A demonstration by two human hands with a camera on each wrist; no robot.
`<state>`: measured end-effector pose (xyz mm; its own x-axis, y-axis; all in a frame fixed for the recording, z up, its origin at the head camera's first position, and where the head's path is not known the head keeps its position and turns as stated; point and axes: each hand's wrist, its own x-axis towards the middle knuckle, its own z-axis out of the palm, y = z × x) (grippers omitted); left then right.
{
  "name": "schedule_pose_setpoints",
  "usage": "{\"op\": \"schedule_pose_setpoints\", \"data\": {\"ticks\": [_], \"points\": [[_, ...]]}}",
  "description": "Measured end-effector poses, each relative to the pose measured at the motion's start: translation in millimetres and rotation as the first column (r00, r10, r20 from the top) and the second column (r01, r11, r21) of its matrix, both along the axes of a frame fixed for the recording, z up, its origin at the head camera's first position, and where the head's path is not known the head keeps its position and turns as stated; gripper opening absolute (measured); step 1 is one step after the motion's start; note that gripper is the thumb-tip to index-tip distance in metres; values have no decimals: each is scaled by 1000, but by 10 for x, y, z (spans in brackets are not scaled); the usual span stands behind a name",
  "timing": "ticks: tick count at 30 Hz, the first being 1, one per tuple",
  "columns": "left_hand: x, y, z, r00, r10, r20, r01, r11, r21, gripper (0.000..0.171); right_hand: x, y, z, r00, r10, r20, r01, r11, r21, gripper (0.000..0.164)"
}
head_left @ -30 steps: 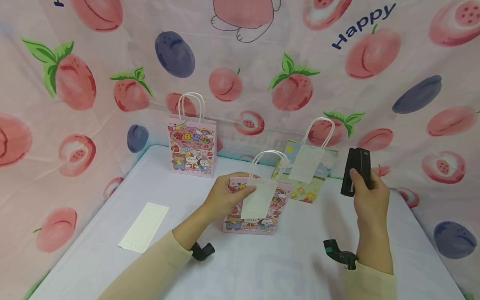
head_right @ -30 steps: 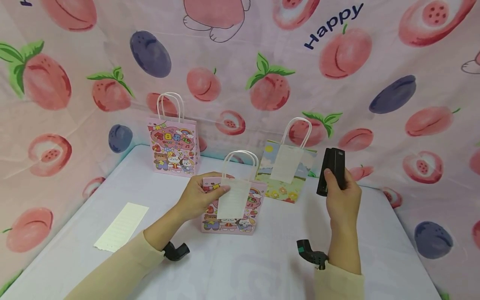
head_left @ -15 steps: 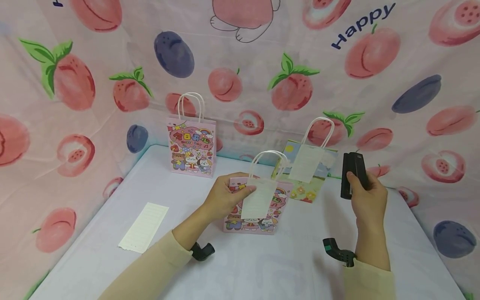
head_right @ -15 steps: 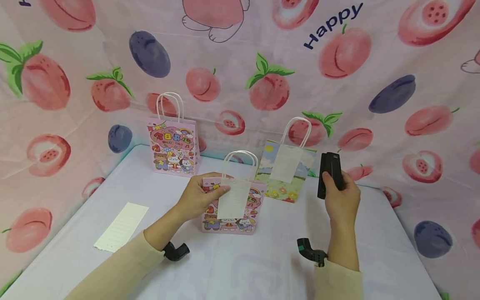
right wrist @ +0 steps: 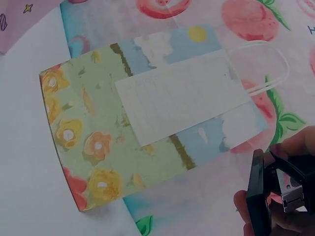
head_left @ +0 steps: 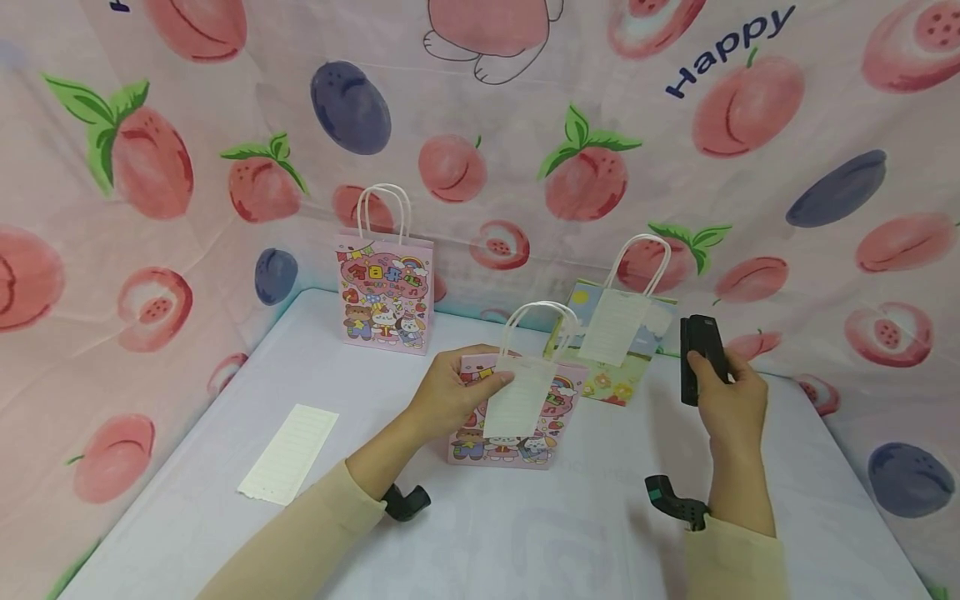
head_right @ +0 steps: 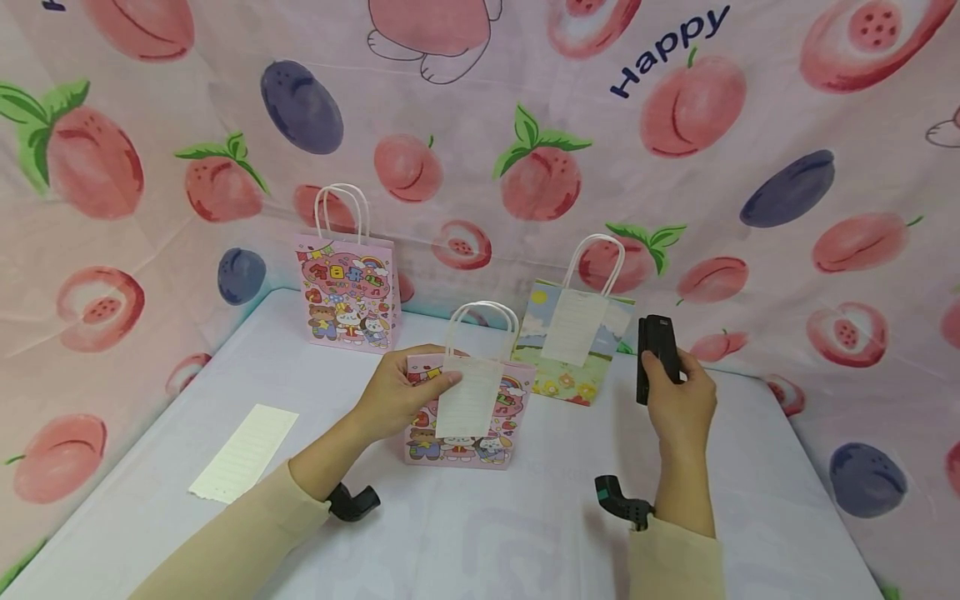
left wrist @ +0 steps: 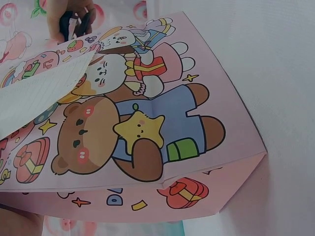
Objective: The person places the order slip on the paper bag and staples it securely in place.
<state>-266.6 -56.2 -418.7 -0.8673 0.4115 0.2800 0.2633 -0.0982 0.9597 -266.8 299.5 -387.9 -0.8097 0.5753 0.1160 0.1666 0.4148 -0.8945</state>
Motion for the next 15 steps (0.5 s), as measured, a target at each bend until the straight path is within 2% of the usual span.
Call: {"op": "schedule_pose_setpoints", "data": {"ticks": [3, 11, 15], "points": [[4, -3, 3, 1000, 8, 4, -8, 1000, -11, 30, -11, 17, -44, 999, 5, 33, -7, 999, 34, 57], [8, -5, 7, 1000, 2, 6, -2, 1000, -3, 30, -60, 63, -168, 993, 26, 115, -32, 998, 49, 65], [10, -3, 9, 1000, -1, 6, 1, 1000, -2, 30, -70, 88, -226, 990, 39, 132, -48, 997, 66, 68]]}}
